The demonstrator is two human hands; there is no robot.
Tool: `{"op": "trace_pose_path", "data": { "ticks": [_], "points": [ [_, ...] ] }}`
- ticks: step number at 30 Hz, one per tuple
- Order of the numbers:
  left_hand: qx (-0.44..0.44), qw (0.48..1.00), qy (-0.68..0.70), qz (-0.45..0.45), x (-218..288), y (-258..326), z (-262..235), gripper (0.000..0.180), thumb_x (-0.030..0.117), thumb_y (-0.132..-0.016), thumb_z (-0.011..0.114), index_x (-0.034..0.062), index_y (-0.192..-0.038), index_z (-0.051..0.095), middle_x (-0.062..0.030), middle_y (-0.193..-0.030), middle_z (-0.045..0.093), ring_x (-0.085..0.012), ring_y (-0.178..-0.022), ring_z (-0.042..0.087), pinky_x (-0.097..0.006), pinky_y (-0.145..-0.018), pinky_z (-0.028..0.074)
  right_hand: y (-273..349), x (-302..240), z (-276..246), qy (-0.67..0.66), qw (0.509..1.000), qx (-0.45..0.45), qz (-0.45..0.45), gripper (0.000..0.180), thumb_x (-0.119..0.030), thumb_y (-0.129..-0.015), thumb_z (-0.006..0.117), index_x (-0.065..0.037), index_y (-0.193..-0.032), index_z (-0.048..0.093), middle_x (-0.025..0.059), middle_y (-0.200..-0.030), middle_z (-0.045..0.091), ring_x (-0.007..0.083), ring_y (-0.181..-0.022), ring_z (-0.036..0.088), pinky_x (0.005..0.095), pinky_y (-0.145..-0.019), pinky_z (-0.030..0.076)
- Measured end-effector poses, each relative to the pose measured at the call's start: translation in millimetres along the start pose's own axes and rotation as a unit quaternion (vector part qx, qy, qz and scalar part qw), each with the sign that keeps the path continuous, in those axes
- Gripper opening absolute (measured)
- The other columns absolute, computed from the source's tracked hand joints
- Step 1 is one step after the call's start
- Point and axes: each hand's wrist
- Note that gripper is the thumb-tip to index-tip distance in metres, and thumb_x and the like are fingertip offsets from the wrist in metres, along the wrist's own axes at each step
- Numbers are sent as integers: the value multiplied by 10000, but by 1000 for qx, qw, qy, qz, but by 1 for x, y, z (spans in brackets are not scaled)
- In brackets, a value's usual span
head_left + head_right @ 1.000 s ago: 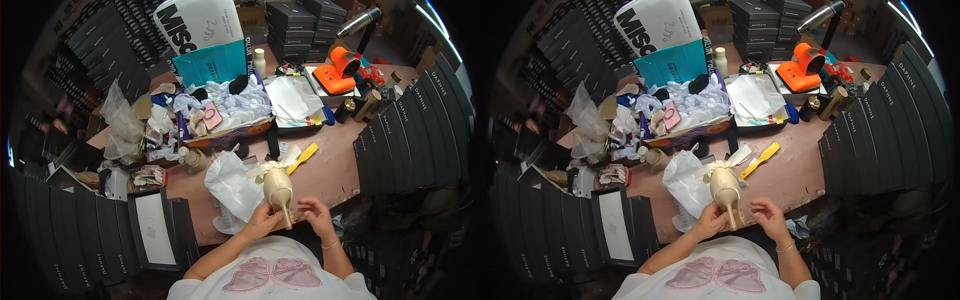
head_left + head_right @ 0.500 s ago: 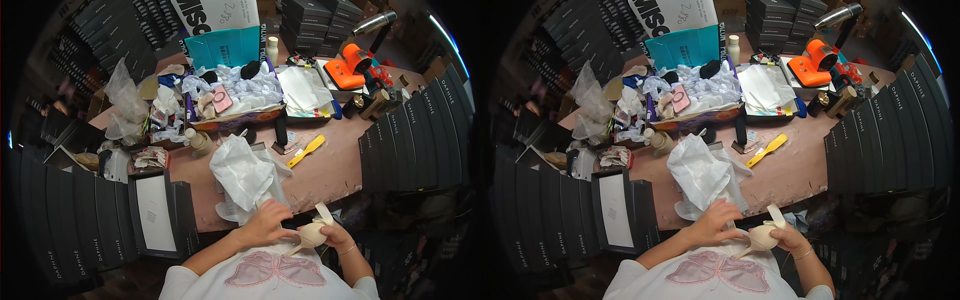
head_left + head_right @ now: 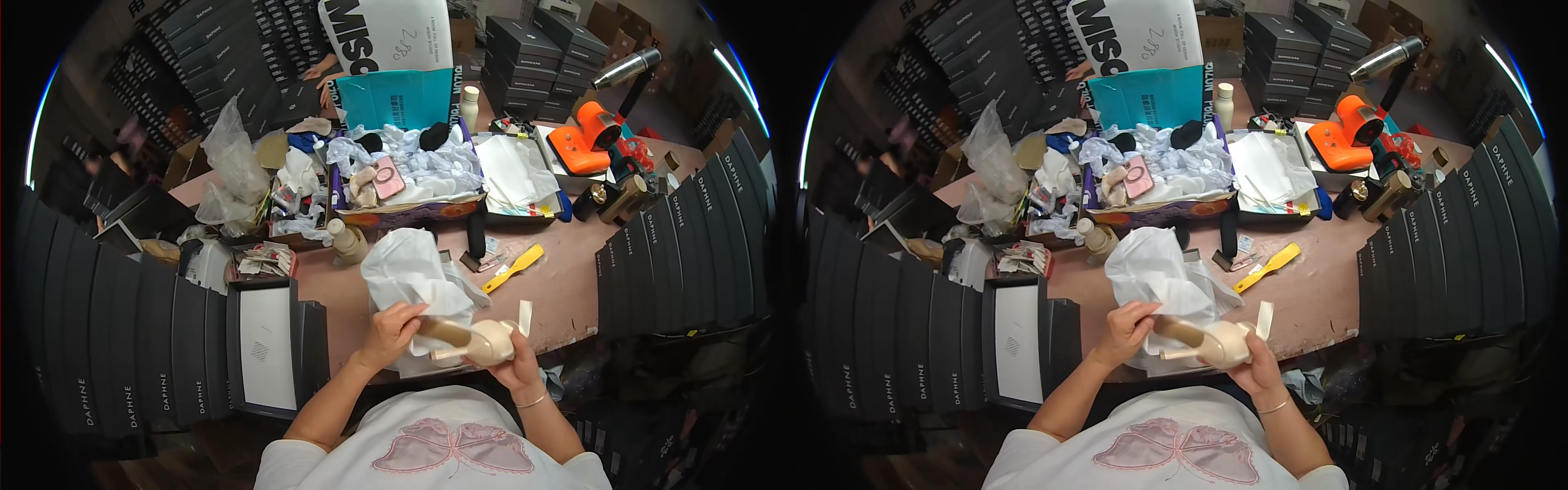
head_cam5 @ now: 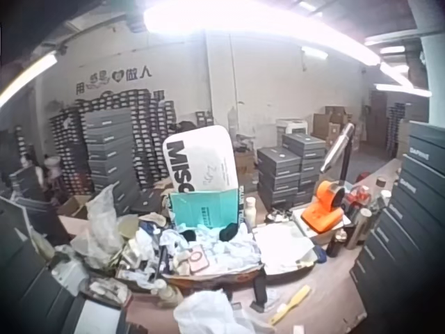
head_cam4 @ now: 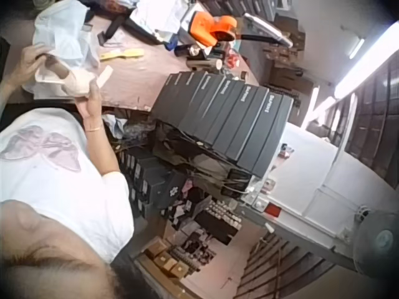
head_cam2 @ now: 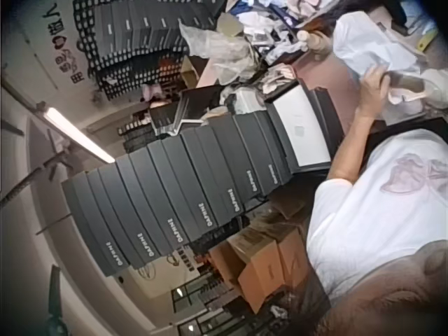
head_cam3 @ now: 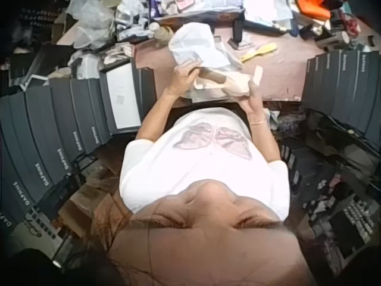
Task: Packaging high-heeled shoes into boxes with tissue paper.
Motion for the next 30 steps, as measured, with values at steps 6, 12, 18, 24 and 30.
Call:
{"op": "trace_pose_path", "data": {
  "ticks": [6, 12, 18, 24, 30],
  "points": [
    [117, 987, 15, -112, 7, -24, -21, 260, 38, -838, 582, 17, -1092, 632, -170, -841, 645, -262, -709, 636, -328, -642, 488, -26, 11, -22, -89, 991, 90, -49, 637, -536, -912, 483, -39, -1308, 444, 173, -1283, 523, 341, -1154, 544, 566, -926, 490],
    [60, 989, 82, -104, 24, -26, 10, 278, 41, -828, 604, 11, -1104, 624, -182, -852, 640, -270, -713, 641, -329, -625, 492, 2, 3, -21, -83, 994, 63, -39, 634, -545, -901, 490, -55, -1302, 467, 154, -1228, 574, 336, -1065, 606, 491, -838, 560],
    [11, 993, 16, 117, 79, -15, 44, 291, 15, -754, 645, 31, -1045, 648, -116, -773, 608, -275, -636, 602, -331, -569, 475, 10, 22, 23, 87, 977, 90, -170, 563, -287, -853, 653, -76, -1327, 434, 116, -1314, 499, 294, -1216, 486, 478, -1017, 416],
    [-40, 979, 56, 191, 81, -16, 83, 346, -1, -689, 677, 28, -1031, 634, -90, -709, 572, -246, -592, 577, -350, -527, 457, 2, -9, -3, -54, 974, 85, -205, 394, -247, -953, 472, -15, -1272, 476, 119, -1294, 524, 247, -1200, 496, 388, -1037, 401],
    [-128, 949, 107, 266, 99, -9, 124, 416, 27, -707, 675, 27, -1117, 597, -72, -714, 575, -244, -616, 587, -349, -537, 456, 2, -7, -17, 329, 892, 150, -271, 477, -312, -928, 488, -18, -1304, 479, 173, -1326, 506, 299, -1244, 462, 412, -1072, 344]
  ]
}}
Point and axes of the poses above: each hand's wrist, its own y-axis away from the middle knuckle, its own z-axis out of the palm, x = y × z
